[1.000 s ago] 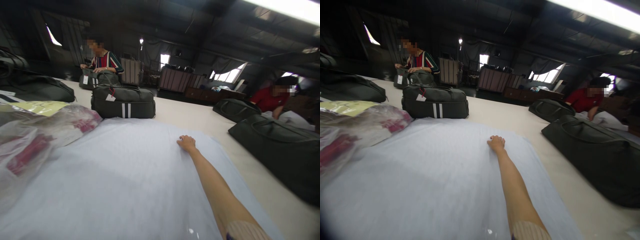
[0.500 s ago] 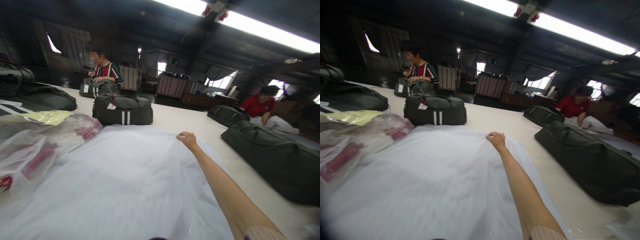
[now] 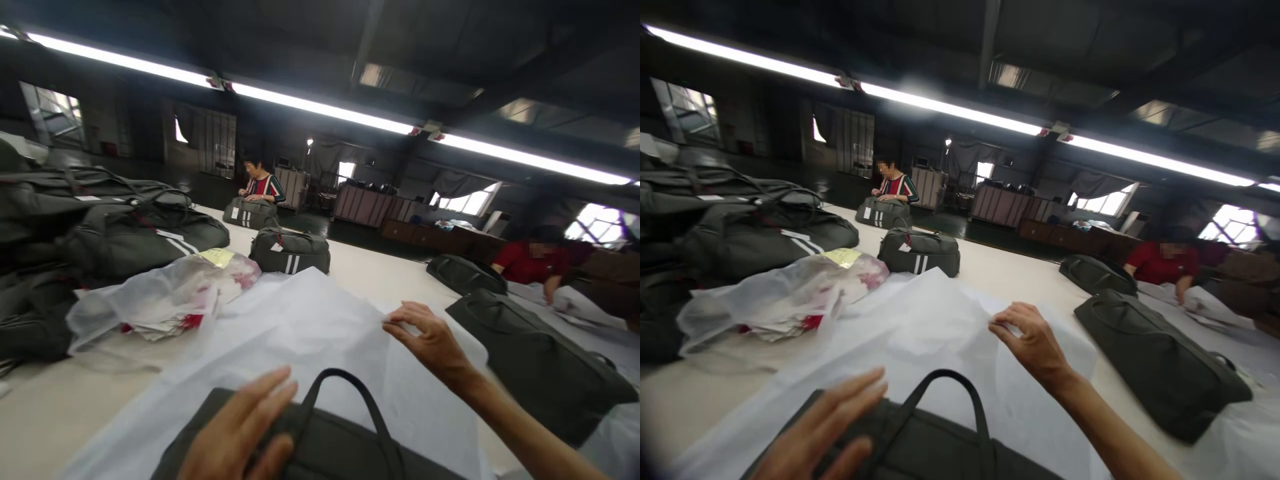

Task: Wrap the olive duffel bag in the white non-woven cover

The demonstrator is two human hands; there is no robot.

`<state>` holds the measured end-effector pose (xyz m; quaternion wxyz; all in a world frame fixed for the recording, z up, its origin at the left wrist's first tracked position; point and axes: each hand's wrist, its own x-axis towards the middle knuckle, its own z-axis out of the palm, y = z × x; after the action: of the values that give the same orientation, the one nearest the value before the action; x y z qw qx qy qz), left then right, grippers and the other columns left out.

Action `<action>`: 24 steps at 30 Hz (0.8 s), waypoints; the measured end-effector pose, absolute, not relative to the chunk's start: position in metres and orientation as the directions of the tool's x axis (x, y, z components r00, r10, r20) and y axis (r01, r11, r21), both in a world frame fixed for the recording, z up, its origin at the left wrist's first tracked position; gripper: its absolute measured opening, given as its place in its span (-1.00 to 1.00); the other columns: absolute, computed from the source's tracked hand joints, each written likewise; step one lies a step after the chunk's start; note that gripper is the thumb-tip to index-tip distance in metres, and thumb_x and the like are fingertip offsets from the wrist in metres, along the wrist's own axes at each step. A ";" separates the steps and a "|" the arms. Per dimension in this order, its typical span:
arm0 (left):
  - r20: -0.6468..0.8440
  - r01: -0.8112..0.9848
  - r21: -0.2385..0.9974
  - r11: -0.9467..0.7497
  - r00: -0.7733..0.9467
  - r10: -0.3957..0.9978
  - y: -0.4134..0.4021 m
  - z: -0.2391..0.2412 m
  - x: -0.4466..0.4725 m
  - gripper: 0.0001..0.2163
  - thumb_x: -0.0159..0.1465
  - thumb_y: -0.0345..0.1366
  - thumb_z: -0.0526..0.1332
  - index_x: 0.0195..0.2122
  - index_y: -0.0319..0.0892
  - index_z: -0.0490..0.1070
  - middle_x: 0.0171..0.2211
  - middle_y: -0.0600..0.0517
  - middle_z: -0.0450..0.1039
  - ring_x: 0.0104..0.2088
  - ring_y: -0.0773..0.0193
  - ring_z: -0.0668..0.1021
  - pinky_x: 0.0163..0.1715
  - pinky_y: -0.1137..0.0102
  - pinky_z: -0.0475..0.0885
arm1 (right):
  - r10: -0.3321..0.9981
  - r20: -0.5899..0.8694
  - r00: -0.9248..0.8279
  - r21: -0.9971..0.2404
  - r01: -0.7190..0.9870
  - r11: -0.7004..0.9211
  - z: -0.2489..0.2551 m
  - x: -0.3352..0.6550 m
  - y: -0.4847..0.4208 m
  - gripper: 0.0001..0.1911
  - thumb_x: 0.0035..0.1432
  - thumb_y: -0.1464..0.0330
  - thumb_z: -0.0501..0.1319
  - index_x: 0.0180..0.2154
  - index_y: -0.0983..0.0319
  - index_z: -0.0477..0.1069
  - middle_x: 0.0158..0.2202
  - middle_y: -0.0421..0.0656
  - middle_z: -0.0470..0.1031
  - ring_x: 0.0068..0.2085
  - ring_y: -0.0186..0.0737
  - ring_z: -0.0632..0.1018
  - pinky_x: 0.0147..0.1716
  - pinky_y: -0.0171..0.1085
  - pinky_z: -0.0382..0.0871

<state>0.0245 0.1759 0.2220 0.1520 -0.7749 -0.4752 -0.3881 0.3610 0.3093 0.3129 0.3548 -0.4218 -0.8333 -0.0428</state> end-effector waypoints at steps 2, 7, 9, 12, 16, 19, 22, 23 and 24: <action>0.768 0.858 0.216 -0.465 0.144 0.624 0.206 0.260 0.014 -0.52 0.31 -0.26 0.06 0.28 0.04 0.15 0.25 -0.01 0.28 0.19 0.16 0.40 0.14 0.23 0.43 | 0.607 0.635 -0.478 -0.135 0.705 0.696 0.323 0.352 0.269 -0.83 0.21 0.14 0.25 -0.37 0.04 0.51 -0.39 -0.23 0.58 -0.34 -0.19 0.56 0.11 -0.01 0.32; 0.714 0.802 -0.051 -0.595 0.446 0.540 0.282 0.329 0.020 -0.33 0.18 -0.62 0.02 0.32 -0.05 0.06 0.40 -0.10 -0.06 0.38 0.07 0.03 0.32 0.07 0.10 | 0.537 0.554 -0.636 0.016 0.653 0.757 0.342 0.335 0.185 -0.90 0.27 0.34 0.20 -0.29 0.03 0.48 -0.35 -0.28 0.58 -0.34 -0.30 0.54 0.16 -0.05 0.26; 0.595 0.706 -0.239 -0.667 0.649 0.473 0.301 0.342 0.031 -0.27 0.16 -0.68 0.02 0.33 0.02 0.05 0.41 -0.08 -0.12 0.39 0.04 -0.04 0.33 -0.01 0.00 | 0.515 0.542 -0.664 0.016 0.621 0.784 0.346 0.330 0.159 -0.87 0.29 0.40 0.15 -0.27 0.08 0.46 -0.34 -0.27 0.57 -0.32 -0.33 0.53 0.18 -0.07 0.22; 0.441 0.585 -0.376 -0.719 0.795 0.416 0.311 0.353 0.037 -0.51 0.22 -0.62 0.09 0.14 -0.07 0.34 0.36 -0.09 0.08 0.37 0.01 0.04 0.33 -0.07 -0.03 | 0.483 0.552 -0.680 0.027 0.594 0.804 0.350 0.323 0.125 -0.85 0.29 0.47 0.13 -0.24 0.13 0.43 -0.34 -0.28 0.57 -0.33 -0.37 0.51 0.20 -0.11 0.16; 0.411 0.593 -0.407 -0.695 0.798 0.440 0.297 0.362 0.007 -0.82 0.22 -0.57 0.15 -0.29 -0.19 0.47 -0.01 -0.10 0.51 0.24 0.04 0.33 0.32 -0.07 -0.01 | 0.486 0.594 -0.641 0.043 0.628 0.777 0.347 0.319 0.092 -0.83 0.29 0.49 0.12 -0.23 0.15 0.43 -0.36 -0.26 0.56 -0.34 -0.35 0.51 0.11 -0.16 0.25; 0.440 0.579 -0.468 -0.668 0.808 0.392 0.268 0.362 -0.034 -0.80 0.28 -0.57 0.07 -0.34 -0.19 0.41 -0.28 -0.04 0.54 -0.08 0.17 0.55 0.25 0.02 0.16 | 0.498 0.631 -0.595 0.029 0.659 0.751 0.336 0.319 0.075 -0.84 0.28 0.51 0.12 -0.23 0.18 0.44 -0.37 -0.21 0.55 -0.32 -0.32 0.51 -0.12 -0.25 0.37; 0.499 0.548 -0.521 -0.655 0.818 0.287 0.226 0.348 -0.073 -0.80 0.36 -0.50 0.02 -0.29 -0.18 0.39 -0.42 0.03 0.45 -0.33 0.23 0.53 -0.04 0.22 0.40 | 0.518 0.639 -0.568 0.026 0.689 0.724 0.320 0.321 0.058 -0.81 0.27 0.54 0.11 -0.20 0.20 0.44 -0.34 -0.18 0.55 -0.30 -0.29 0.51 -0.25 -0.29 0.38; 0.515 0.539 -0.526 -0.658 0.817 0.259 0.210 0.339 -0.084 -0.81 0.37 -0.49 0.02 -0.27 -0.17 0.39 -0.44 0.05 0.42 -0.39 0.24 0.50 -0.19 0.29 0.42 | 0.530 0.636 -0.561 0.022 0.700 0.714 0.314 0.322 0.053 -0.80 0.27 0.54 0.10 -0.19 0.20 0.44 -0.33 -0.17 0.55 -0.29 -0.29 0.52 -0.25 -0.28 0.38; 0.526 0.531 -0.524 -0.666 0.817 0.237 0.195 0.329 -0.093 -0.83 0.38 -0.48 0.02 -0.24 -0.16 0.38 -0.46 0.07 0.39 -0.44 0.25 0.46 -0.31 0.34 0.38 | 0.543 0.633 -0.552 0.014 0.710 0.704 0.308 0.323 0.047 -0.80 0.27 0.55 0.10 -0.18 0.20 0.44 -0.32 -0.17 0.55 -0.28 -0.28 0.52 -0.24 -0.28 0.38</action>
<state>-0.0928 0.1951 0.3290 0.3469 -0.8877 -0.2163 -0.2119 0.3227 0.0467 0.3079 0.3077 -0.3599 -0.8703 -0.1356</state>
